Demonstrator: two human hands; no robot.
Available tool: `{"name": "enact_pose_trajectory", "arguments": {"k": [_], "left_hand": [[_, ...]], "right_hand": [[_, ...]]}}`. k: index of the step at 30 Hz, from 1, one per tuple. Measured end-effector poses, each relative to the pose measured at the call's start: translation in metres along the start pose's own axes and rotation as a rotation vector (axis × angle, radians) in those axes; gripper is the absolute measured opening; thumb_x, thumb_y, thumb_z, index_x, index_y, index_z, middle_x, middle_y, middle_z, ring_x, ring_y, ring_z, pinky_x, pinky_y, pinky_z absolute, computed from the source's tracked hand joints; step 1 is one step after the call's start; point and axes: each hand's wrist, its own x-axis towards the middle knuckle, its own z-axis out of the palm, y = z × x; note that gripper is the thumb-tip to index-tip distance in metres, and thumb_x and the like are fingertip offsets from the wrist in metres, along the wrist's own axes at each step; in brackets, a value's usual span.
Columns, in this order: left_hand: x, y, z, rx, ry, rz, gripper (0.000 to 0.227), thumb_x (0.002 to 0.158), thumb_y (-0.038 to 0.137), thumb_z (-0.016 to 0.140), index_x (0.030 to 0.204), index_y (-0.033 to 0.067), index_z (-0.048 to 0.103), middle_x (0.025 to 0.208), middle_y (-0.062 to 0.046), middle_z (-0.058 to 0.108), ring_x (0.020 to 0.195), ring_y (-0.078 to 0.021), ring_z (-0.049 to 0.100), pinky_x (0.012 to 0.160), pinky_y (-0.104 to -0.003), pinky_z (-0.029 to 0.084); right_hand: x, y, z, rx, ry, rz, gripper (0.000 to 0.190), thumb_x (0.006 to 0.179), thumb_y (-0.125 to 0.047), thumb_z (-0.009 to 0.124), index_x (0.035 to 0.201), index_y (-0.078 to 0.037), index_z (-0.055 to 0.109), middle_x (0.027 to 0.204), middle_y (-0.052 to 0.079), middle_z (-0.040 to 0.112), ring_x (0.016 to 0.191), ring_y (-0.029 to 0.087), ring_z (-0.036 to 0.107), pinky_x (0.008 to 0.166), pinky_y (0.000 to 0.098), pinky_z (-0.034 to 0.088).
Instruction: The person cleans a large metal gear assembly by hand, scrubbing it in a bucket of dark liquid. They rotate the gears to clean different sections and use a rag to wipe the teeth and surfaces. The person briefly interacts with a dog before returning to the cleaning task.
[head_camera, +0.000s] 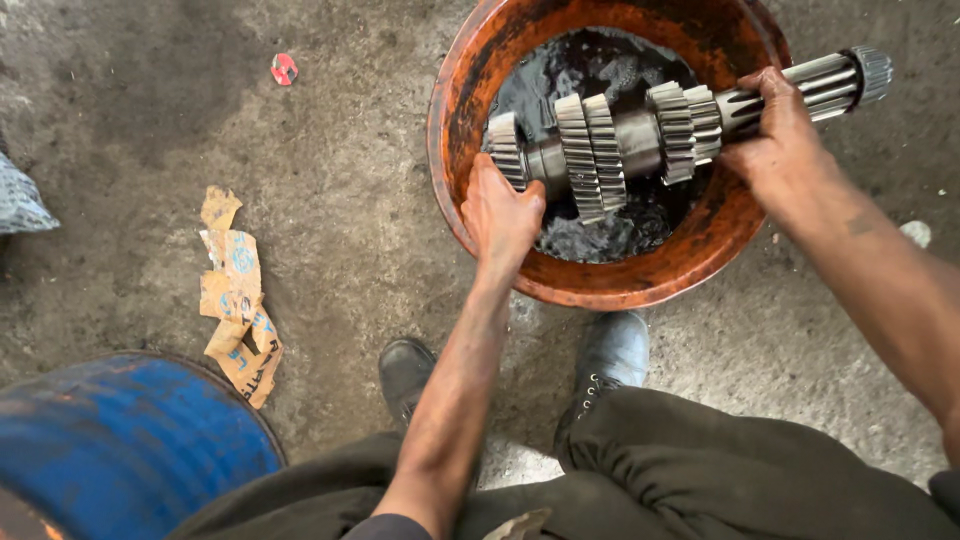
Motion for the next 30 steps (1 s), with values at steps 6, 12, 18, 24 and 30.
{"name": "enact_pose_trajectory", "arguments": {"k": [6,12,18,24,30], "left_hand": [[-0.005,0.003,-0.009,0.051,-0.075,-0.078,0.045,0.070,0.025,0.073,0.101,-0.0045,0.058,0.099,-0.029,0.069,0.096,-0.0476,0.066,0.090,-0.053,0.050],[0.020,-0.001,-0.003,0.051,-0.167,-0.099,0.048,0.074,0.031,0.070,0.103,-0.0063,0.068,0.099,-0.030,0.072,0.099,-0.0462,0.071,0.092,-0.051,0.054],[0.062,0.000,-0.003,0.111,-0.035,0.119,0.057,0.075,0.038,0.079,0.101,-0.0109,0.070,0.094,-0.030,0.072,0.092,-0.0434,0.070,0.084,-0.049,0.052],[0.075,-0.003,-0.027,-0.110,-0.171,-0.003,0.049,0.077,0.042,0.078,0.104,0.0017,0.076,0.081,-0.015,0.078,0.077,-0.0265,0.077,0.071,-0.039,0.055],[0.077,0.000,-0.031,-0.137,-0.165,0.033,0.044,0.080,0.042,0.080,0.100,0.0028,0.078,0.079,-0.010,0.077,0.071,-0.0205,0.073,0.067,-0.036,0.054]], "right_hand": [[-0.022,-0.007,-0.001,-0.161,0.181,-0.008,0.016,0.090,-0.017,0.068,0.104,-0.008,0.066,0.117,0.012,0.069,0.108,0.029,0.070,0.100,0.0501,0.058],[-0.025,-0.009,0.005,-0.083,0.172,0.044,0.016,0.093,-0.007,0.070,0.107,-0.003,0.063,0.128,0.016,0.073,0.121,0.032,0.073,0.102,0.0499,0.059],[-0.084,-0.014,0.014,-1.109,-0.387,-0.485,0.037,0.094,-0.006,0.057,0.130,-0.006,0.052,0.137,0.017,0.058,0.128,0.028,0.061,0.107,0.0398,0.046],[-0.143,-0.010,0.044,-1.409,-0.134,-0.586,0.045,0.093,0.001,0.065,0.136,0.004,0.053,0.121,0.021,0.067,0.116,0.029,0.065,0.107,0.0354,0.047],[-0.140,-0.011,0.064,-1.486,-0.177,-0.678,0.054,0.089,-0.001,0.071,0.139,0.009,0.053,0.123,0.023,0.068,0.115,0.032,0.068,0.101,0.0360,0.056]]}}
